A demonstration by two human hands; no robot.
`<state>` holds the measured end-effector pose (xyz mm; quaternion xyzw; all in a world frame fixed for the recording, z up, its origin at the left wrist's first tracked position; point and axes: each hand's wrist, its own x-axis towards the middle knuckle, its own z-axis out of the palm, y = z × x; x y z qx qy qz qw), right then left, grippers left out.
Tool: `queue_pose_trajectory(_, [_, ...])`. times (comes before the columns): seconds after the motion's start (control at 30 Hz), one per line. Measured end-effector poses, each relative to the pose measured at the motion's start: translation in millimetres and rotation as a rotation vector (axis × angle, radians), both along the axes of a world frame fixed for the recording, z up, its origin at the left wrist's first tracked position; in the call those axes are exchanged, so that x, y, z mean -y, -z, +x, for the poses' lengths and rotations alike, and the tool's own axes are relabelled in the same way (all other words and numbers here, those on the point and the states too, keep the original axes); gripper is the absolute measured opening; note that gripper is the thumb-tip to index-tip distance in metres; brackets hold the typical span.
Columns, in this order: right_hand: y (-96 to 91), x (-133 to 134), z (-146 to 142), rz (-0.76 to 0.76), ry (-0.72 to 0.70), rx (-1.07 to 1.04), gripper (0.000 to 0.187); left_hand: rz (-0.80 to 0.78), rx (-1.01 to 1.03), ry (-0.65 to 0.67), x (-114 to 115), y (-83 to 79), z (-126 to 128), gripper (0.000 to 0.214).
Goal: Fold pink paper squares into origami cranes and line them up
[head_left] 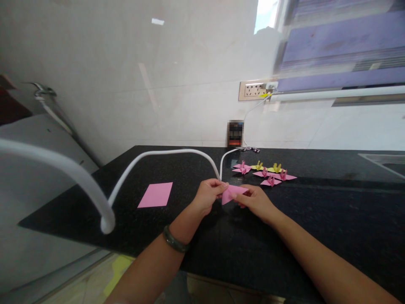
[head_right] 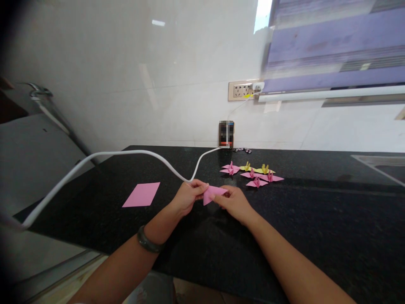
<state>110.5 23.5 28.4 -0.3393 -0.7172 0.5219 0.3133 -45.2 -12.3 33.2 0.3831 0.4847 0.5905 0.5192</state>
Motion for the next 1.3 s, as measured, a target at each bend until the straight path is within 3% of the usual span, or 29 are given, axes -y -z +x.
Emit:
queue_pose_trajectory(0.23, [4.1,2.0,-4.6,0.083,0.149,-0.074,0.029,0.038,-0.21,0.032,0.9,2.6,4.8,0.024])
queue_pose_trajectory(0.33, [4.2,1.4,-3.5,0.101,0.171,-0.093,0.033,0.018,-0.154,0.088,1.2,2.9,4.4,0.024])
queue_pose_trajectory(0.43, [3.3,2.8,-3.5,0.018,0.132,-0.169,0.038,-0.045,-0.039,0.147,1.2,4.1,2.2,0.025])
queue_pose_trajectory(0.63, [-2.9,6.6,-3.4,-0.085,0.006,-0.261,0.03,-0.134,0.156,0.247,0.3,6.3,-1.4,0.024])
queue_pose_trajectory(1.3, [2.5,2.3,-1.2,-0.022,0.005,-0.207,0.027,-0.143,0.224,0.227,-1.1,5.3,-3.3,0.023])
